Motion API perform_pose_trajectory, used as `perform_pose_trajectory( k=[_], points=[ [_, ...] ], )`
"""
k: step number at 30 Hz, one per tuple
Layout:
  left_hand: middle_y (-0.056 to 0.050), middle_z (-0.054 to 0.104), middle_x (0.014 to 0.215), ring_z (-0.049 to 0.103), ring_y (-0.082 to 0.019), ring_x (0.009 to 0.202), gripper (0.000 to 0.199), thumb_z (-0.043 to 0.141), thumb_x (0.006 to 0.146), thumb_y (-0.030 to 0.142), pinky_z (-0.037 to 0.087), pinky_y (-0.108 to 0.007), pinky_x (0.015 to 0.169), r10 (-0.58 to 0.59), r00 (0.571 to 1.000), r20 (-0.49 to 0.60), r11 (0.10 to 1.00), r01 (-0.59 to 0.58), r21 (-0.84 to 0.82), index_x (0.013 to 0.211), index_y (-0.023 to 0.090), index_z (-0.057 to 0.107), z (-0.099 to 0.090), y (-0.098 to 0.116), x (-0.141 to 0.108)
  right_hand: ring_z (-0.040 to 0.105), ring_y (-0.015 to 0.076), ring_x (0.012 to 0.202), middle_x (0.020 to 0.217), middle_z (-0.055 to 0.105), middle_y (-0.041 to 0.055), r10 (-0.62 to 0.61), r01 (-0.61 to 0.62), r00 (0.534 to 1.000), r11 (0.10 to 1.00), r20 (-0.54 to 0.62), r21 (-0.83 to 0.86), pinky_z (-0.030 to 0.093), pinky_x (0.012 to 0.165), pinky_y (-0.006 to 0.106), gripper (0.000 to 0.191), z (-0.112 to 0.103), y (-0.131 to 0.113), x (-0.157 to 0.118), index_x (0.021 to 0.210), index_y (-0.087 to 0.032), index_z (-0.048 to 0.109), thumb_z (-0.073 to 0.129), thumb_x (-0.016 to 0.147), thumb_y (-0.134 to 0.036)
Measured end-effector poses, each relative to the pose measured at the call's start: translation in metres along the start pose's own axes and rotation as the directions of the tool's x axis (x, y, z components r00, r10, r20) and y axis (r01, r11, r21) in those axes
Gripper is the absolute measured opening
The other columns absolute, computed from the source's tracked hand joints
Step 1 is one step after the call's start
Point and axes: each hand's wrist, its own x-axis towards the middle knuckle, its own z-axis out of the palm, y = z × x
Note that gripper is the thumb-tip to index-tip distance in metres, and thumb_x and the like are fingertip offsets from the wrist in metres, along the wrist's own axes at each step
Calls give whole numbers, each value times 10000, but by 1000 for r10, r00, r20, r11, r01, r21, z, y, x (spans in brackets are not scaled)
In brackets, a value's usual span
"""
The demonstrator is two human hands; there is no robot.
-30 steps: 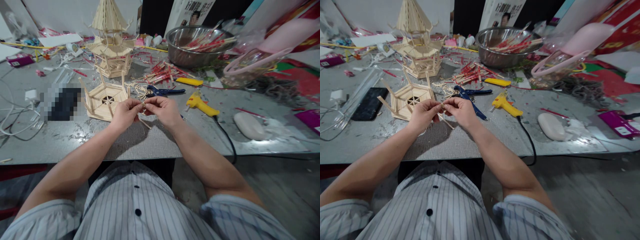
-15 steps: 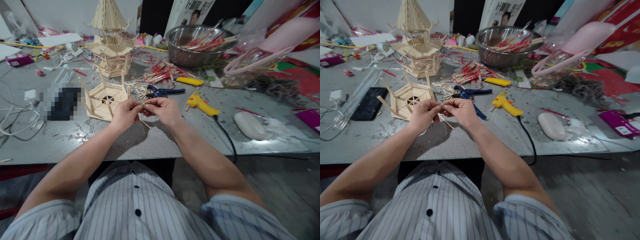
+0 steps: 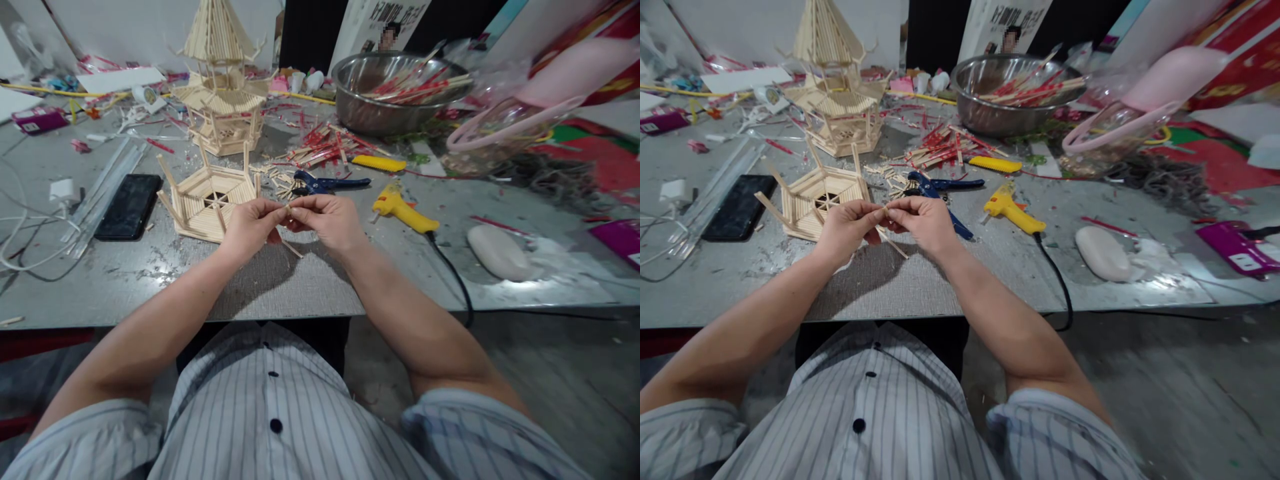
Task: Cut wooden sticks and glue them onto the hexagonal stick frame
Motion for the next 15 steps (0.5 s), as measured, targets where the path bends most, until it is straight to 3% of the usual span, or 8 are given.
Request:
perform_pose_trajectory(
  k=[5, 8, 15],
  points=[
    [16, 637, 616, 535, -49, 378, 150, 537, 855, 147, 435, -168, 388, -12, 1000, -10, 999, 12, -30, 954, 96, 638, 0, 1, -1, 623, 106, 563, 658, 682, -18, 16, -14, 999, 998, -36, 54, 570, 612, 283, 284, 1, -3, 1, 754, -193, 686, 822, 604, -392],
    [30, 636, 628, 537, -46, 390, 299, 511, 827, 86, 439, -163, 407, 62, 998, -18, 998, -62, 16, 1107, 110, 614, 0, -3, -1, 632, 111, 561, 645, 674, -23, 48, -44, 998, 996, -46, 77, 570, 598, 277, 290, 1, -4, 0, 778, -196, 661, 826, 614, -370],
    [8, 665, 685, 555, -43, 450, 399, 493, 804, 82, 465, -171, 488, 258, 966, 30, 940, -258, 223, 1166, 138, 648, -1, -19, 1, 637, 116, 559, 657, 664, -28, 79, -74, 996, 993, -47, 93, 577, 607, 298, 238, 0, -4, 0, 786, -207, 611, 797, 682, -314]
  ],
)
